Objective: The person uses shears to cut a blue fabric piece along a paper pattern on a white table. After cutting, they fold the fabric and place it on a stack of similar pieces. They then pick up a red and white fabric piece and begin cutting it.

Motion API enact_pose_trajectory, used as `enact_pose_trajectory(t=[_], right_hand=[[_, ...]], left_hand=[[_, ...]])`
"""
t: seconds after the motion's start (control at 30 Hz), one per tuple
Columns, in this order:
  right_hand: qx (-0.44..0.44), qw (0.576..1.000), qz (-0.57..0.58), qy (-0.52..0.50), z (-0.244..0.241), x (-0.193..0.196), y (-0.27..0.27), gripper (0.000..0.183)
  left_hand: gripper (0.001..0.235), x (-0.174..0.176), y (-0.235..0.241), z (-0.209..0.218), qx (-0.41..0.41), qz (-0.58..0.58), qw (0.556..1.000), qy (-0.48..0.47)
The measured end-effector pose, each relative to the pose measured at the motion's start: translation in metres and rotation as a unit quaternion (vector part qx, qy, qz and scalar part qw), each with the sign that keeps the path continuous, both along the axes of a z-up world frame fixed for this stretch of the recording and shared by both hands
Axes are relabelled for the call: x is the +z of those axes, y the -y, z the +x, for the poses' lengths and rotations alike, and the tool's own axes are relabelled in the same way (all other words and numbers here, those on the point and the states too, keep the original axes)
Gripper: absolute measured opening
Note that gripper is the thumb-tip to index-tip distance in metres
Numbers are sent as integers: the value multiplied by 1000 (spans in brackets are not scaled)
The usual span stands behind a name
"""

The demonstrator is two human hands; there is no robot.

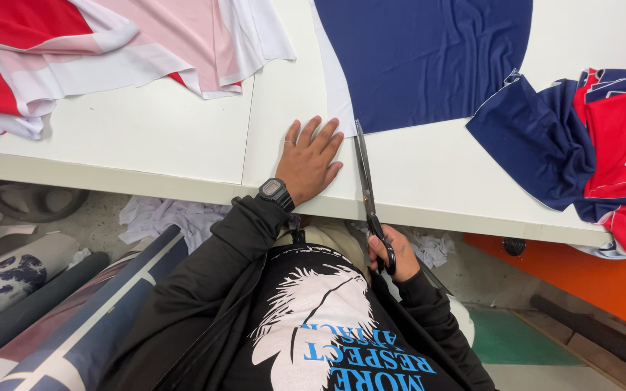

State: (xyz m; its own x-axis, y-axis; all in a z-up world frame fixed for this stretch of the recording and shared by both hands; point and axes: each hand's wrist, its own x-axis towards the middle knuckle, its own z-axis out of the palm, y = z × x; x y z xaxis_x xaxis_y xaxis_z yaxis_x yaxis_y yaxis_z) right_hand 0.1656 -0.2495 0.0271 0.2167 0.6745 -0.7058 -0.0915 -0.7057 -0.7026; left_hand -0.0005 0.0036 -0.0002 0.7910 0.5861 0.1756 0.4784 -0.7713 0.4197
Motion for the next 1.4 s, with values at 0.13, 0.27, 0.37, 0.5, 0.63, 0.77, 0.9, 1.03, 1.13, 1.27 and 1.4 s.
enact_pose_trajectory(t=[0.13, 0.27, 0.37, 0.5, 0.63, 0.77, 0.9, 1.03, 1.13, 1.27, 1.4], right_hand=[[-1, 1000, -12, 4, -4, 7, -8, 45], [-12, 999, -35, 12, -10, 11, -12, 40], [-6, 998, -53, 20, -10, 11, -14, 39], [1, 999, -48, 4, -8, 13, -14, 38], [6, 999, -11, -31, -4, 17, -17, 44], [20, 999, -33, 5, 0, 15, -26, 48], [9, 1000, -19, -9, 2, 13, -37, 47], [10, 1000, -24, 5, 2, 14, -44, 47], [13, 999, -27, 12, 1, 16, -47, 47], [16, 999, -36, 19, 0, 18, -51, 47], [3, 999, -38, 6, -2, 19, -54, 45]], left_hand=[[56, 0, -1, -1, -1, -2, 1000, -1], [56, 2, -3, -1, -1, -4, 1000, -1], [57, 2, -3, 0, -3, 0, 1000, 0], [56, 2, -3, 0, -2, -7, 1000, -2], [56, 3, -4, -1, 2, -8, 1000, 5], [57, 4, -4, -1, 4, -4, 1000, 7], [56, 3, -4, -3, 5, -2, 1000, 17], [56, 0, -4, -3, 6, -5, 1000, 23], [55, -2, -4, -2, 6, -9, 1000, 21], [56, -1, -3, -2, 6, -5, 1000, 20], [56, -1, -3, -3, 6, -8, 1000, 23]])
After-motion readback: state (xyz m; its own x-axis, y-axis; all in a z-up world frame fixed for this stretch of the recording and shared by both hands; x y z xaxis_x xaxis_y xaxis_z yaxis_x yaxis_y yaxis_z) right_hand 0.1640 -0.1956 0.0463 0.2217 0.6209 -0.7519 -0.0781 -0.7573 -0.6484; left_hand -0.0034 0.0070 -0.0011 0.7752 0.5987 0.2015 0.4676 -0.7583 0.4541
